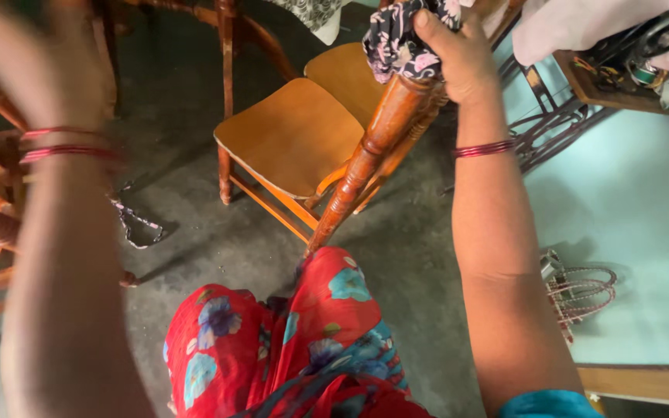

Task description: The person wipes the backrest, seat, and legs of a wooden chair using a patterned cloth. The person moves between chairs, cleaning each one in turn.

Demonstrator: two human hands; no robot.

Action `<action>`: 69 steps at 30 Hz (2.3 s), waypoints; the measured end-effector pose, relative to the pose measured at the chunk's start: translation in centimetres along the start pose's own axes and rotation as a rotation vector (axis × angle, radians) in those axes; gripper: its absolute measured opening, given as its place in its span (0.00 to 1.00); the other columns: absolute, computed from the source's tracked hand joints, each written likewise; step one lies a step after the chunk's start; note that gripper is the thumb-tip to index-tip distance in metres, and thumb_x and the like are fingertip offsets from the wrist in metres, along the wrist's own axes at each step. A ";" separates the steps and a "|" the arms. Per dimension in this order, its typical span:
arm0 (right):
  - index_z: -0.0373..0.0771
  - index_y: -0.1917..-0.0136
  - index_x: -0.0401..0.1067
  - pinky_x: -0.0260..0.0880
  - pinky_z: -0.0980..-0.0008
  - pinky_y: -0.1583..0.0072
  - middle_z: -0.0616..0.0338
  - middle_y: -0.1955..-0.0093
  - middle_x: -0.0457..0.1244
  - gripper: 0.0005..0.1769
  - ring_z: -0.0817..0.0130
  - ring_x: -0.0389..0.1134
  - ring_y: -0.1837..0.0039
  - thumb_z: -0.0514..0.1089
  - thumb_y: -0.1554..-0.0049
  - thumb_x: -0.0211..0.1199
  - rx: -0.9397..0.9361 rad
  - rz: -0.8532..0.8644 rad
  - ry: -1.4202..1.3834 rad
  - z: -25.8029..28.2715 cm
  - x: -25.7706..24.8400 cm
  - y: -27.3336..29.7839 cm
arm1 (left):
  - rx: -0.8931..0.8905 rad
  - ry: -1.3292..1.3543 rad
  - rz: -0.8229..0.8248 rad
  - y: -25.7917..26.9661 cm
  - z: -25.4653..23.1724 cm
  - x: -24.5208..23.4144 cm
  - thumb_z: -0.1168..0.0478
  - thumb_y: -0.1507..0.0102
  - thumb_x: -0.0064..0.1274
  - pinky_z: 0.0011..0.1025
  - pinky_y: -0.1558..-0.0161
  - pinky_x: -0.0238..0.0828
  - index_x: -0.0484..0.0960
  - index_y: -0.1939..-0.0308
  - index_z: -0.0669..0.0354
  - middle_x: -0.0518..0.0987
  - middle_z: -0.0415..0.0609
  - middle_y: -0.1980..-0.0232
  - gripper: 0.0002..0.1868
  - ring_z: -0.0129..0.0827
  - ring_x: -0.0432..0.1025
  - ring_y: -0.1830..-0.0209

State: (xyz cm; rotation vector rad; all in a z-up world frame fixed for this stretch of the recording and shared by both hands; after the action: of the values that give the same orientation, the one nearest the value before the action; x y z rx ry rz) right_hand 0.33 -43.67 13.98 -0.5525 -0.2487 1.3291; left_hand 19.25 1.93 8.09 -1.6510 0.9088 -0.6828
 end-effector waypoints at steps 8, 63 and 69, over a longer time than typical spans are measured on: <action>0.34 0.46 0.74 0.74 0.74 0.48 0.65 0.52 0.70 0.14 0.76 0.71 0.51 0.48 0.36 0.68 -0.100 -0.043 0.106 2.7 6.1 3.4 | -0.132 0.820 0.645 5.0 -24.1 11.8 0.54 0.45 0.81 0.40 0.20 0.49 0.48 0.20 0.65 0.58 0.62 0.20 0.64 0.50 0.53 0.18; 0.32 0.42 0.72 0.74 0.62 0.47 0.47 0.52 0.69 0.26 0.55 0.76 0.49 0.60 0.28 0.60 -0.803 -0.040 0.442 14.2 26.3 7.8 | -0.810 1.173 -0.108 22.8 -4.8 -24.6 0.50 0.43 0.74 0.36 0.35 0.70 0.67 0.33 0.65 0.76 0.49 0.41 0.43 0.36 0.72 0.40; 0.33 0.44 0.72 0.74 0.63 0.50 0.48 0.55 0.70 0.23 0.57 0.76 0.51 0.58 0.31 0.59 -0.775 -0.105 0.406 13.6 27.0 6.1 | -0.766 1.089 -0.048 19.2 -4.3 -25.7 0.49 0.41 0.72 0.36 0.33 0.69 0.66 0.31 0.62 0.75 0.49 0.40 0.43 0.36 0.71 0.38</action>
State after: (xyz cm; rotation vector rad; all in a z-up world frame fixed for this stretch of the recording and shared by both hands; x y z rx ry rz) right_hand -4.95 -13.66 18.70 -1.4211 -0.4499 0.9588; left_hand -2.48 18.78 -8.99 -1.9143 2.1002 -1.4419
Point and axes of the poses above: each hand's wrist, its own y-axis away from the middle knuckle, its own x-axis out of the palm, z = x × y, the point moved 7 cm from there along -y, towards the middle knuckle
